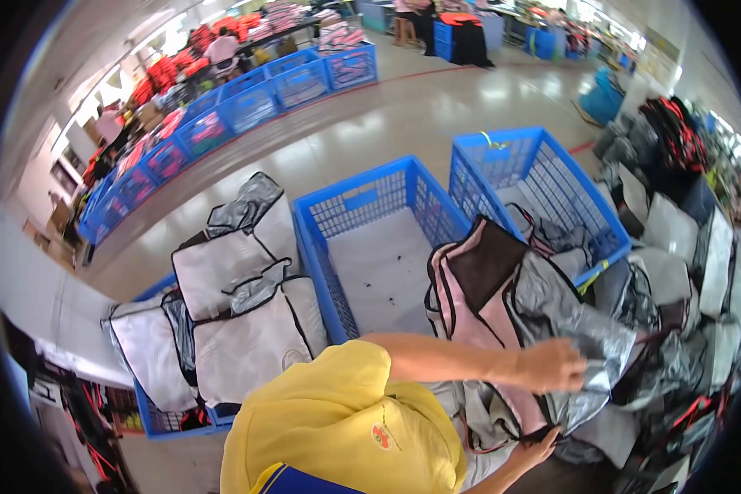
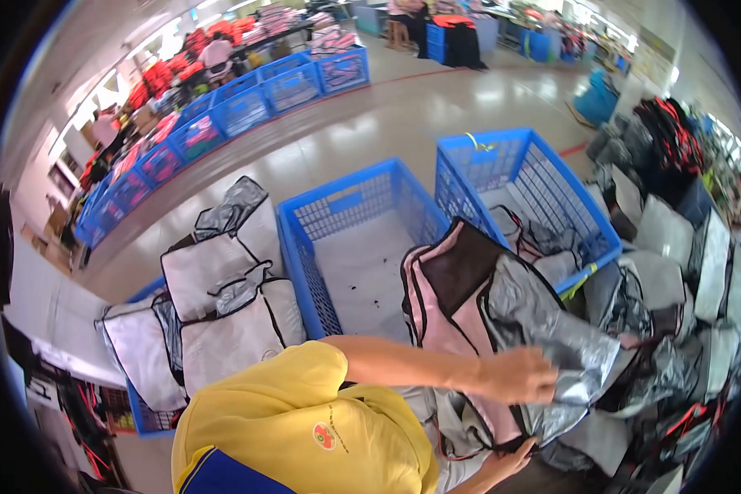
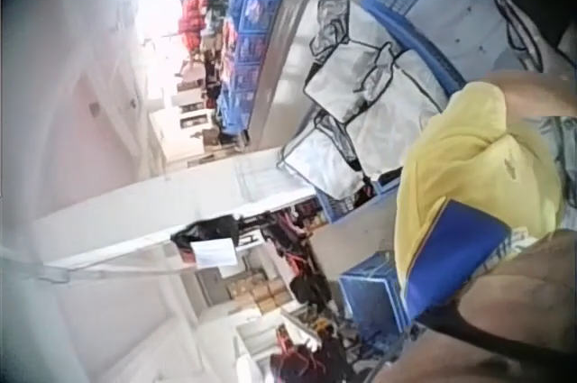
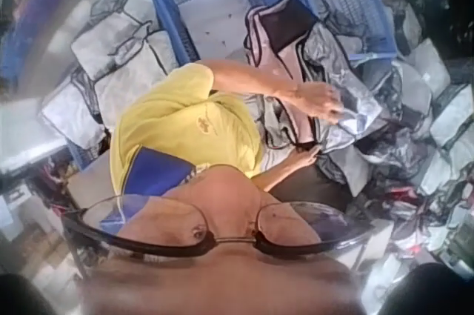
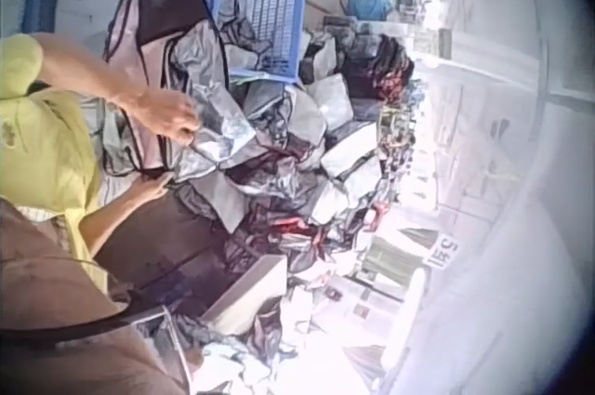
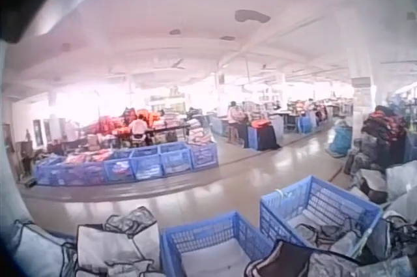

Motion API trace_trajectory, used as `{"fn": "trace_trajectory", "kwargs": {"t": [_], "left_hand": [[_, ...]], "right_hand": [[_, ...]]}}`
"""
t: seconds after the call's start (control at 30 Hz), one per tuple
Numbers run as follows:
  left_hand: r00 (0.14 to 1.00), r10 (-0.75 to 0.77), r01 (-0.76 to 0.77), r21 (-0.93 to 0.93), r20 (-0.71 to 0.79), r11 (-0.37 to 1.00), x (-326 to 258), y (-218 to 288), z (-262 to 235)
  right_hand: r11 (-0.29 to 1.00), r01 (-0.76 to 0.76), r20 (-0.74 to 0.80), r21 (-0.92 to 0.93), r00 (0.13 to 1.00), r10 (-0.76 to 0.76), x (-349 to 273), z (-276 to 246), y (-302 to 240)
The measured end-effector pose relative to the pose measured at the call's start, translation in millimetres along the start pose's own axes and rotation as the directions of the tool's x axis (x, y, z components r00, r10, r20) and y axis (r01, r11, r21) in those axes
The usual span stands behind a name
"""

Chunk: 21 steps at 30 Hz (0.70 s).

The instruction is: Organizing and inspecting large bags in a factory environment.

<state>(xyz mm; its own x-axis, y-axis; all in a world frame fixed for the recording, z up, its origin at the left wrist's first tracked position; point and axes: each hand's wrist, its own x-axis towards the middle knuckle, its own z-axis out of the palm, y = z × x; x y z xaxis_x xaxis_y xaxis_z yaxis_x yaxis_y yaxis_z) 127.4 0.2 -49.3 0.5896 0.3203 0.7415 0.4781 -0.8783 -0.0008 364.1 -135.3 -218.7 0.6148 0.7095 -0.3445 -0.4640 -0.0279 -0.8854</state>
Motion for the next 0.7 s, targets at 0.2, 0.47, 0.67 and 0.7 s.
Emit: {"fn": "trace_trajectory", "kwargs": {"t": [0.2,0.47,0.67,0.7], "left_hand": [[0.995,-0.092,0.094,-0.084,0.026,0.992,-36.6,40.7,11.6],[0.953,-0.300,0.302,-0.117,0.036,0.946,-70.2,26.4,9.8],[0.939,-0.330,0.341,-0.138,0.095,0.930,-73.6,19.7,18.2],[0.940,-0.325,0.338,-0.148,0.104,0.930,-72.1,20.2,19.1]], "right_hand": [[0.908,0.246,0.195,-0.340,0.963,-0.187,44.6,-15.7,18.2],[0.526,0.643,0.511,-0.556,0.764,-0.394,50.6,-29.8,36.6],[0.742,0.466,0.398,-0.482,0.871,-0.289,46.2,-27.9,33.9],[0.956,0.170,0.282,-0.240,0.954,-0.099,49.0,-31.3,33.6]]}}
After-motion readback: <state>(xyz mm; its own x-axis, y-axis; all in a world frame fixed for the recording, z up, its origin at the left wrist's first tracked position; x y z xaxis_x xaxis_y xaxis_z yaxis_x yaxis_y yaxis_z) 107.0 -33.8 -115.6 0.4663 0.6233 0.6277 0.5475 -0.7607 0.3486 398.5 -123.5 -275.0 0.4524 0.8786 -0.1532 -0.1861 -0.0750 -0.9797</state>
